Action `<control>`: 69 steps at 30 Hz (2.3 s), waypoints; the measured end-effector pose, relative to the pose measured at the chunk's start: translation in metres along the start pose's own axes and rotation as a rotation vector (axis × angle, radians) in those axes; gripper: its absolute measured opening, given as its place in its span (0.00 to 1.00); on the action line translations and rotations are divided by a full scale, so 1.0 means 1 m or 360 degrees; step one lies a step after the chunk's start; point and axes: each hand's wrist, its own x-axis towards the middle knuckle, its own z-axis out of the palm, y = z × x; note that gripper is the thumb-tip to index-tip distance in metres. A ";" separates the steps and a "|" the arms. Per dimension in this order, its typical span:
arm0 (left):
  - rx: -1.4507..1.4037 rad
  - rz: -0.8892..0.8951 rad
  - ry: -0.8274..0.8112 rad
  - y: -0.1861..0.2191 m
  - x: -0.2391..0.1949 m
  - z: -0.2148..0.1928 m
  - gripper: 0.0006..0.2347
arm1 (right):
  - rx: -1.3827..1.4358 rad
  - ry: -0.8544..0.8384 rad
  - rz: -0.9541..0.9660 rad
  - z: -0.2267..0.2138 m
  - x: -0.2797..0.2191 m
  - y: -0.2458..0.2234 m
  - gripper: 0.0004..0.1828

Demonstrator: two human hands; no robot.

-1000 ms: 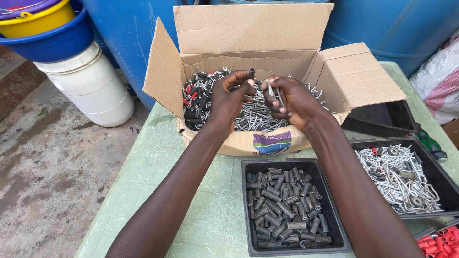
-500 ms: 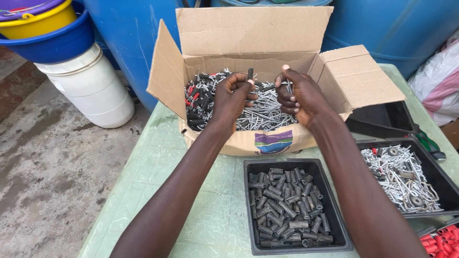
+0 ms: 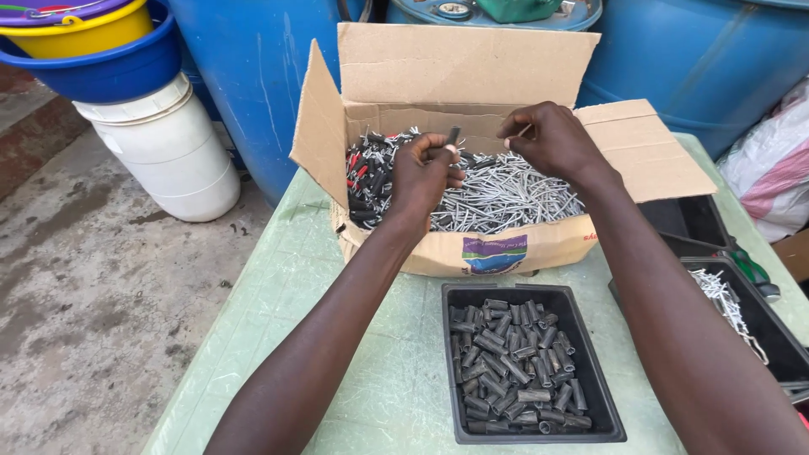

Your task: Assembling metal screws with plastic wall plugs by hand at a workbench.

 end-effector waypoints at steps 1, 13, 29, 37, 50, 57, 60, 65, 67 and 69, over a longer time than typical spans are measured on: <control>0.0001 -0.0003 0.0002 -0.001 0.001 -0.001 0.06 | 0.0002 -0.0003 0.0001 0.008 0.007 0.011 0.09; -0.0108 -0.0051 -0.0076 -0.014 0.009 -0.002 0.10 | -0.0341 -0.0268 -0.0017 0.056 0.043 0.046 0.08; -0.0309 -0.0421 -0.0074 -0.014 0.015 -0.008 0.12 | 0.0547 -0.0019 0.0220 0.025 -0.012 0.031 0.08; 0.0045 -0.0204 -0.0185 -0.001 -0.002 -0.001 0.12 | 0.0857 0.0013 -0.0019 0.000 -0.047 -0.032 0.07; 0.0218 0.0013 -0.0271 -0.015 0.006 0.001 0.09 | 0.1323 0.0092 0.0002 0.029 -0.046 -0.014 0.08; 0.0315 0.0036 -0.0246 -0.014 0.003 0.001 0.10 | 0.1499 0.0072 0.0166 0.035 -0.044 -0.013 0.09; 0.0305 0.0030 -0.0241 -0.016 0.003 0.000 0.10 | 0.1519 0.0042 0.0221 0.035 -0.044 -0.013 0.09; 0.0323 0.0004 -0.0215 -0.016 0.001 0.002 0.10 | 0.1531 0.0054 0.0243 0.036 -0.044 -0.013 0.09; 0.0340 0.0001 -0.0217 -0.016 0.003 0.001 0.10 | 0.1535 0.0064 0.0253 0.037 -0.044 -0.006 0.09; 0.0305 -0.0003 -0.0161 -0.013 0.006 -0.002 0.10 | 0.1515 0.0210 0.0336 0.039 -0.045 0.007 0.09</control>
